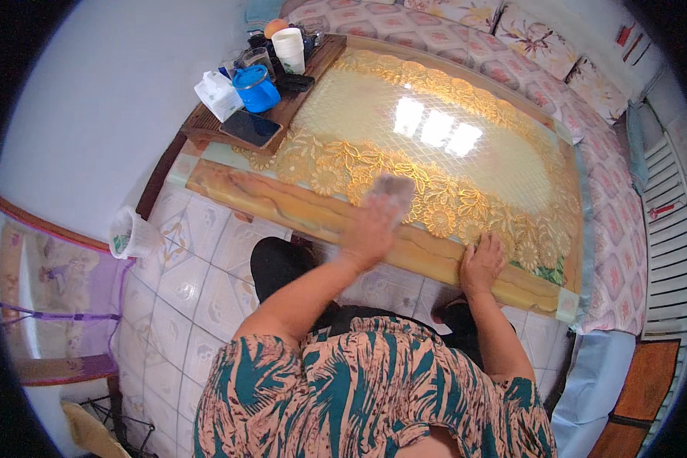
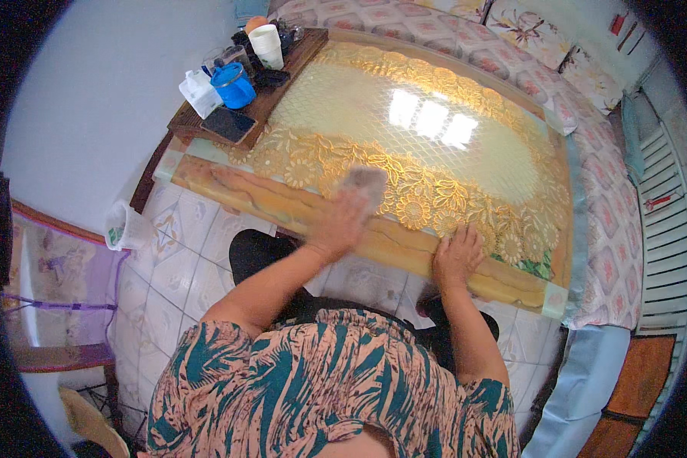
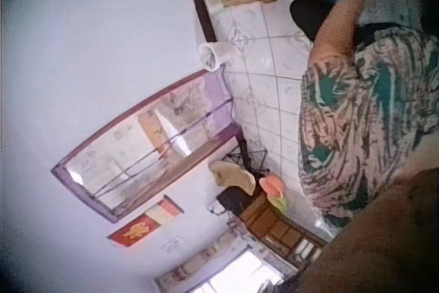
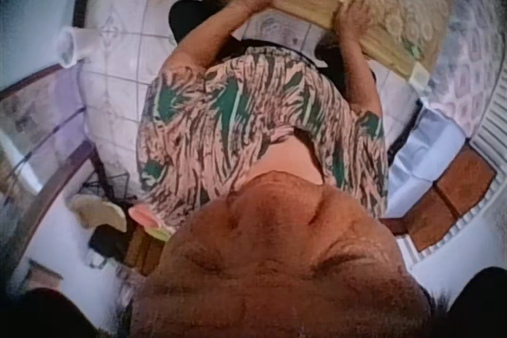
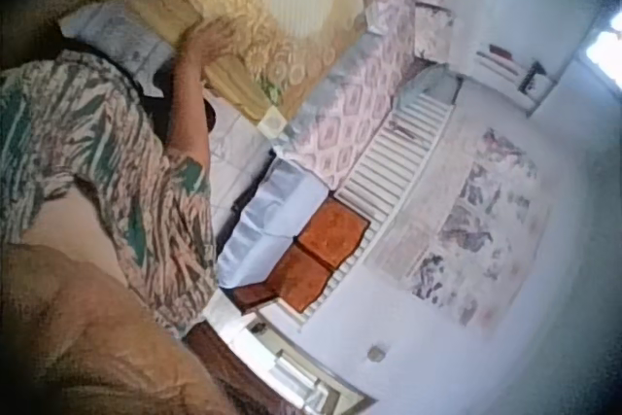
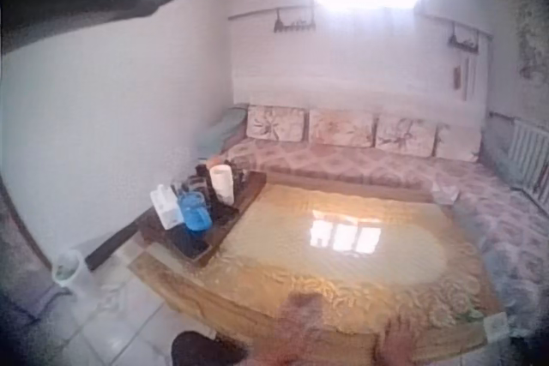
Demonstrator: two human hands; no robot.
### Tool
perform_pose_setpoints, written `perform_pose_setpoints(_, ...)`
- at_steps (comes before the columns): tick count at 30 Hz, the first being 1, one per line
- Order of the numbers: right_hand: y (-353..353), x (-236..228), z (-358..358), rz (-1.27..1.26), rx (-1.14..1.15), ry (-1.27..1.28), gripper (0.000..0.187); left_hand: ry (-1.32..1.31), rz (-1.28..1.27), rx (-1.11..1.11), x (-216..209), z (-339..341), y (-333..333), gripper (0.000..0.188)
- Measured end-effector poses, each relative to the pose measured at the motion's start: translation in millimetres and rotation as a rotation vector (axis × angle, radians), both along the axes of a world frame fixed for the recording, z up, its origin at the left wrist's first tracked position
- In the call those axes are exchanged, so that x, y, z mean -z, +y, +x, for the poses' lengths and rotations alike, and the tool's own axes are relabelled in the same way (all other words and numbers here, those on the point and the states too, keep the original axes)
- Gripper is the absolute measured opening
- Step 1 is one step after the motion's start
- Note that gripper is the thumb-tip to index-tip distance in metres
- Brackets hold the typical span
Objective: The person wipes the glass surface and decorative lace border of a table using a cloth. They then wipe the top surfaces and sides of a white radiator and its wooden trim.
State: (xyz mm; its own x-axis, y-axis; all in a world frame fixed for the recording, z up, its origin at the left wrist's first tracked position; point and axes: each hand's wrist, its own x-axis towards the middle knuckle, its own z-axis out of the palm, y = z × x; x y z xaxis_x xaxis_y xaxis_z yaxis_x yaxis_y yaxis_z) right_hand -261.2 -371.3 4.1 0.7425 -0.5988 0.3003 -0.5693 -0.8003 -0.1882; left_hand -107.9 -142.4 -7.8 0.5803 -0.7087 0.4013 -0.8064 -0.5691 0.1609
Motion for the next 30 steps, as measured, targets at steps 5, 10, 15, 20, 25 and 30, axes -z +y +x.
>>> perform_pose_setpoints(5, 1.4, -13.9, 2.1, -0.006, -0.020, 0.083, 0.045, -0.081, 0.138, -0.270, -4.0, 88.5, 88.7, 0.055)
perform_pose_setpoints(10, 0.7, -15.7, 1.4, 0.000, -0.036, 0.016, 0.045, -0.001, -0.051, -0.629, -8.5, 89.8, 99.4, 0.060)
perform_pose_setpoints(15, 0.3, -10.2, 2.2, -0.013, -0.043, 0.000, 0.047, 0.146, -0.035, -0.088, -3.3, 5.7, -5.1, 0.050)
perform_pose_setpoints(20, -4.8, -11.6, -1.3, 0.004, -0.060, 0.013, 0.046, 0.214, -0.284, 0.276, -27.0, -58.9, -76.7, 0.047)
perform_pose_setpoints(25, -4.0, -17.6, -2.6, -0.005, -0.040, 0.039, 0.046, 0.101, -0.179, 0.068, -15.2, 19.0, -55.2, 0.035)
perform_pose_setpoints(30, -0.7, -18.4, -0.1, 0.012, -0.024, 0.031, 0.046, -0.045, -0.158, -0.368, -14.7, 129.2, 44.8, 0.038)
